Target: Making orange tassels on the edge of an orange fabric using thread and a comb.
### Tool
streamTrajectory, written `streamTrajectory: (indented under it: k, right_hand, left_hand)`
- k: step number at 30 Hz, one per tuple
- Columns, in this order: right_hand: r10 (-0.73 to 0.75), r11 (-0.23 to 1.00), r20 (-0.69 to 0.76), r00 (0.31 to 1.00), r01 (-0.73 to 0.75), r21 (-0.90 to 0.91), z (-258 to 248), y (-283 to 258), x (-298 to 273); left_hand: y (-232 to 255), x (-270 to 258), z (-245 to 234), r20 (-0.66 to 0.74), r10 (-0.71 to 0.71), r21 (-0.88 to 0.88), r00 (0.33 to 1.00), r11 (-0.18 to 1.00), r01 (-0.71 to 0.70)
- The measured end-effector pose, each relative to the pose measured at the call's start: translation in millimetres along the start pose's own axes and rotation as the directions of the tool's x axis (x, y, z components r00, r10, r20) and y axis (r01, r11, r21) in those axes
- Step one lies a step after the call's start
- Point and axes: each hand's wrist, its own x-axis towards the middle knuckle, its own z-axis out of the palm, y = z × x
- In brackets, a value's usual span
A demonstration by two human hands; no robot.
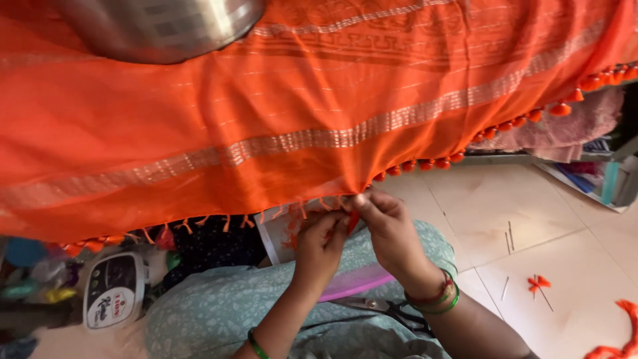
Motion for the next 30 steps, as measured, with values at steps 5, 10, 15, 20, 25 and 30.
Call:
streamTrajectory:
  k: [5, 10, 15, 20, 25, 30]
  right_hand:
    - [-0.081, 0.982, 0.070, 0.994, 0.067, 0.178, -3, 23, -16]
    - [-0.020, 0.997, 0.101, 0.995, 0.013, 0.073, -14, 19, -29]
    - [0.130, 0.986, 0.082, 0.988, -0.120, -0.119, -30, -8, -29]
    - [0.260, 0.965, 0.178, 0.949, -0.263, -0.006, -24, -23, -25]
    - [0.205, 0.970, 0.176, 0.963, -0.224, 0.097, -22, -10, -24]
    - [0.210, 0.973, 0.105, 0.972, -0.219, 0.073, -26, -1, -31]
  left_hand:
    - [18, 20, -11, 0.041, 0.015, -0.102, 0.999, 0.995, -0.011]
    - [67, 45, -7, 0.289, -0.185, -0.397, 0.939, 0.870, 0.293]
    - [58, 51, -4, 0.249, -0.091, -0.414, 0.964, 0.890, 0.191]
    - [58, 49, -9, 0.215, 0.020, -0.381, 0.976, 0.922, 0.065]
    - [64, 48, -13, 0.149, -0.129, -0.242, 0.980, 0.956, 0.163]
    - [57, 47, -9, 0.116, -0.204, -0.226, 0.972, 0.948, 0.226]
